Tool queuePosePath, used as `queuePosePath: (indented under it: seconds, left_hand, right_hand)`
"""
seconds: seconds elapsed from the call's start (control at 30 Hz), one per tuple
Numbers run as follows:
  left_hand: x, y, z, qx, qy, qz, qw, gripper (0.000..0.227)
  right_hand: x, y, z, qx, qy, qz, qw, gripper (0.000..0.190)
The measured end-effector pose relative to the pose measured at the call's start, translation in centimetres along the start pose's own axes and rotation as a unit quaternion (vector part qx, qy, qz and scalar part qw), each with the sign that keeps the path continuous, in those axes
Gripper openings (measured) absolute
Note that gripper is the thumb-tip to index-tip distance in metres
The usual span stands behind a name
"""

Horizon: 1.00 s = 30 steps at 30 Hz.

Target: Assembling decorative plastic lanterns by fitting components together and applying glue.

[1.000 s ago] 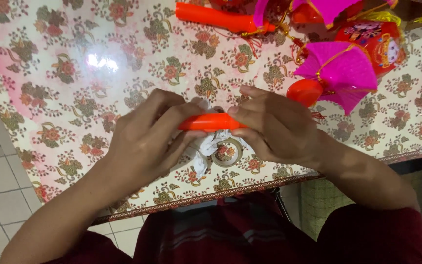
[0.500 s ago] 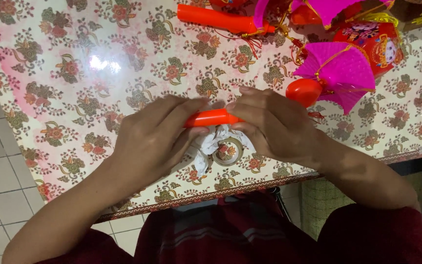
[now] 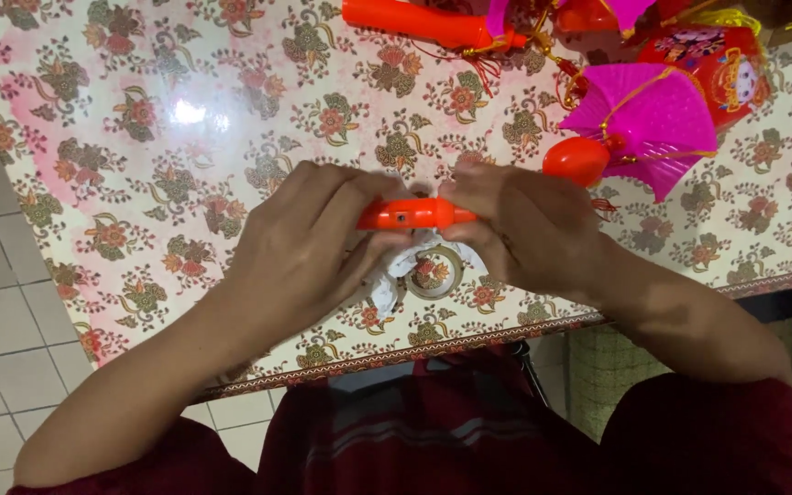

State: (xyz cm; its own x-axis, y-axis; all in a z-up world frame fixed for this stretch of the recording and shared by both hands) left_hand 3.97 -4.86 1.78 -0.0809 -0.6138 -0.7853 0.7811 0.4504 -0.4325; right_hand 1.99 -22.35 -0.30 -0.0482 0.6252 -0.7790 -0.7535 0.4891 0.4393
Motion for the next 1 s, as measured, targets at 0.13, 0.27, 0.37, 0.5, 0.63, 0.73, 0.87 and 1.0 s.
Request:
queuePosePath:
  seconds: [0.13,0.27,0.37,0.5,0.63,0.73,0.87,1.0]
  left_hand:
    - [1.1,0.4,-0.1,-0.013,0.052,-0.052,0.997,0.029]
    - [-0.2,-0.1,-0.1,0.017,-0.036,0.001,0.999,0.020]
    - [-0.2,-0.9,-0.3,0.043,-0.088,0.070,0.993,0.024]
    - [0.4,-0.2,-0.1,0.018,-0.022,0.017,0.999,0.027]
    - [2.3,0.4,-0.2,-0.020,0.066,-0.080,0.994,0.035]
    - [1.9,-0.1,-0.4,0.026,0.003,0.050,0.998,0.028]
    - [1.2,-0.9,-0.2,0.080,-0.064,0.210,0.972,0.029]
    - [1.3,-0.6,1.8,0.095,-0.077,0.181,0.976,0.026]
  right_hand:
    - [-0.3,0.2,0.0,-0.008,-0.020,-0.024,0.999,0.028]
    - [1.0,-1.0,-0.8,0.014,0.014,0.018,1.000,0.029]
    - [-0.1,0.0,-0.3,0.038,-0.002,-0.018,0.999,0.030]
    - [-0.2,0.0,-0.1,0.024,-0.020,-0.040,0.999,0.031]
    - [2.6,-2.1,-0.6,0.175,0.151,0.013,0.973,0.035]
    - [2.2,-1.8,-0.8,0.164,0.112,-0.012,0.980,0.034]
    - [2.0,-3.3,0.0,0.301,0.189,-0.133,0.925,0.040]
    - [-1.5,-0.5,2.6,-0.026,-0.089,-0.114,0.989,0.046]
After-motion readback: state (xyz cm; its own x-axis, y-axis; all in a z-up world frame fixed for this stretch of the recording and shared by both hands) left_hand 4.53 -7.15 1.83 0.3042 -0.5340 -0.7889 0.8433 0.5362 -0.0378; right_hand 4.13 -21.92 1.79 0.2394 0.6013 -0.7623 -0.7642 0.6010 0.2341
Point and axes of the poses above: each hand's wrist, its own z-axis towards the middle knuckle, its own x-axis out of the palm, y = z × x, the point moved 7 cm from there along z, towards the middle knuckle, and after that the axes turned 1 degree about y, right-handed, at the moved point
